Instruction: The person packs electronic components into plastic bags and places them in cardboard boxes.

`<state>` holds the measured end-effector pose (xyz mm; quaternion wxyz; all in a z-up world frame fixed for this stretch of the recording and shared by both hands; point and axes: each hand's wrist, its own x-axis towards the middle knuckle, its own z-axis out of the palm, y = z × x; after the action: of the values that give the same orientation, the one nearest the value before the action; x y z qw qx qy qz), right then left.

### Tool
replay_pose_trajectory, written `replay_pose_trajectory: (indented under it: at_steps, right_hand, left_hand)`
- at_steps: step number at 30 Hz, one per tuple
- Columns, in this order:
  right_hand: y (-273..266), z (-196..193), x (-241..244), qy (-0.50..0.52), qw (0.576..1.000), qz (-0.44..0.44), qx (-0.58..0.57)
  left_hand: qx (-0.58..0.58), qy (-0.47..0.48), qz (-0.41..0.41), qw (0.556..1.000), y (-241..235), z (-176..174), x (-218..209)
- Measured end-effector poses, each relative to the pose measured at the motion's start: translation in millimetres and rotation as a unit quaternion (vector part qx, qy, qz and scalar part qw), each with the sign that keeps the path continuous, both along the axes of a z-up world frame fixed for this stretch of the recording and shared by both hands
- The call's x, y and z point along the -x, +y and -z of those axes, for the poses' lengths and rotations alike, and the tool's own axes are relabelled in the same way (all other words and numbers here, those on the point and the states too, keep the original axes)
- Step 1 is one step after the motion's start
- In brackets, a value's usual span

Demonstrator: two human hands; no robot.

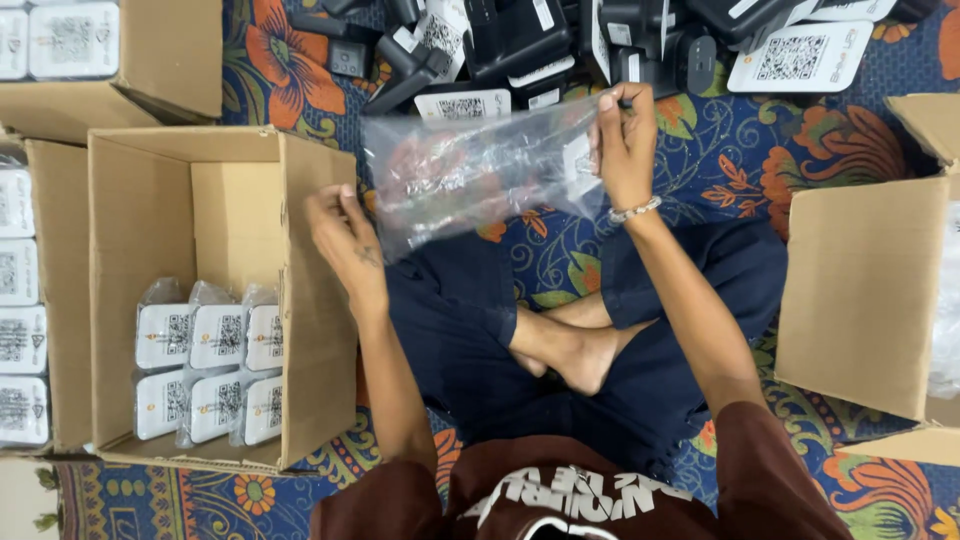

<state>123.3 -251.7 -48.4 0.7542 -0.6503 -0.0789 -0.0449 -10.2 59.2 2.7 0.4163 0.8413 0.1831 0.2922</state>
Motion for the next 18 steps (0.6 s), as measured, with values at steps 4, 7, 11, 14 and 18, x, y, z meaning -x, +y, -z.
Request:
replay_pose_trajectory:
  at_steps: [4, 7, 11, 14, 18]
  right_hand:
    - [22, -12, 0, -0.030, 0.999, 0.016, 0.033]
    - [44, -17, 1, -0.019, 0.997, -0.037, -0.061]
    - [60, -45, 4, 0.053, 0.987, -0.093, -0.121]
    - [62, -40, 0, 0.072, 0.952, -0.213, -0.210]
    - [62, -44, 1, 0.120, 0.951, -0.217, -0.186]
  left_hand:
    - [0.011, 0.002, -0.040, 0.999, -56, -58, 7]
    - [-0.110, 0.028, 0.150, 0.982, -105, -61, 9]
    - [-0.190, 0.041, 0.166, 0.967, -158, -73, -15]
    - [-0.359, 0.054, 0.085, 0.928, -172, -66, -37]
    - [-0.516, 0.096, -0.028, 0.851, -169, -59, -63]
